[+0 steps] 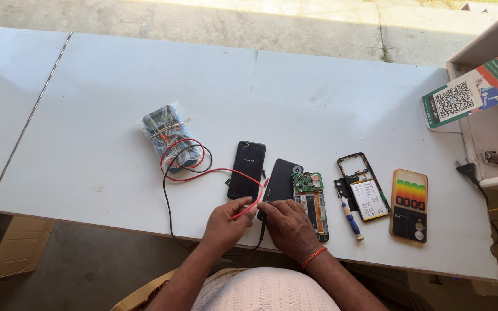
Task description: The person uses multimeter probes to test points on a disassembled smartphone motherboard, then removes a small component and reattaches the battery connector. The phone remains disassembled on the table.
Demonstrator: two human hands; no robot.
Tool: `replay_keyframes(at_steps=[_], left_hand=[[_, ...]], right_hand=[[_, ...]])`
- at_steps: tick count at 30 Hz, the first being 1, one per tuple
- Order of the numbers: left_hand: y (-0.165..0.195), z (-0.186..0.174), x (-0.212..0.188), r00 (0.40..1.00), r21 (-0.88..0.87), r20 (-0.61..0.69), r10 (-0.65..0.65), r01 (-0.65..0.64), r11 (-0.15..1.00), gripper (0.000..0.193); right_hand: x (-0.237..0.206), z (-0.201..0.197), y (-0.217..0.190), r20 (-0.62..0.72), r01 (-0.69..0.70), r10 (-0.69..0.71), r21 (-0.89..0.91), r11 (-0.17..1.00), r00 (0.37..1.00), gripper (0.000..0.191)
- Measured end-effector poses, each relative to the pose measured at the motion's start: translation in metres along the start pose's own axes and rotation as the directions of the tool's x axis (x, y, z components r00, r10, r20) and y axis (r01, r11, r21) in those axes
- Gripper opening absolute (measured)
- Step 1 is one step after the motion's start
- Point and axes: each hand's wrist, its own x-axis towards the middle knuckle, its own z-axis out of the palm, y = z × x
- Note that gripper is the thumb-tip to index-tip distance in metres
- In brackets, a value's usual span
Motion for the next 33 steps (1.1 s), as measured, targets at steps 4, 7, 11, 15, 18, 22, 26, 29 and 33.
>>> replay_keyframes(at_steps=[4, 7, 11, 15, 18, 22, 26, 29, 33], left_hand=[[-0.006, -0.007, 0.002, 0.974, -0.209, -0.115, -0.195, 0.168, 0.963, 0.034], [-0.009, -0.012, 0.003, 0.962, -0.433, -0.168, -0.217, 0.125, 0.892, 0.032], [-0.011, -0.016, 0.006, 0.949, -0.544, -0.163, -0.271, 0.143, 0.827, 0.033], [-0.015, -0.011, 0.006, 0.960, -0.504, -0.148, -0.236, 0.132, 0.854, 0.033], [-0.016, -0.005, 0.007, 0.961, -0.502, -0.143, -0.237, 0.136, 0.854, 0.033], [-0.015, -0.006, 0.009, 0.962, -0.588, -0.101, -0.255, 0.149, 0.795, 0.034], [-0.012, -0.010, 0.012, 0.953, -0.640, -0.094, -0.288, 0.164, 0.751, 0.035], [-0.010, -0.010, 0.014, 0.944, -0.605, -0.118, -0.309, 0.178, 0.776, 0.037], [-0.008, -0.011, 0.017, 0.931, -0.599, -0.123, -0.343, 0.206, 0.774, 0.037]], right_hand=[[0.001, -0.003, 0.002, 0.029, -0.031, 0.030, 0.063, 0.998, 0.999, 0.049], [0.005, -0.009, 0.006, -0.028, -0.080, 0.083, 0.087, 0.993, 0.996, 0.038], [0.021, -0.015, 0.013, -0.111, -0.086, 0.084, -0.021, 0.996, 0.990, 0.024], [0.040, -0.014, 0.019, -0.032, -0.113, 0.110, -0.108, 0.988, 0.993, 0.025], [0.052, -0.011, 0.023, 0.061, -0.091, 0.107, -0.225, 0.970, 0.992, 0.023], [0.058, -0.008, 0.028, 0.111, -0.082, 0.116, -0.274, 0.958, 0.987, 0.021], [0.062, -0.006, 0.031, 0.156, -0.107, 0.155, -0.277, 0.955, 0.976, 0.019], [0.064, -0.005, 0.031, 0.128, -0.073, 0.115, -0.292, 0.953, 0.985, 0.017], [0.062, -0.008, 0.027, -0.044, -0.059, 0.053, -0.167, 0.984, 0.998, 0.009]])
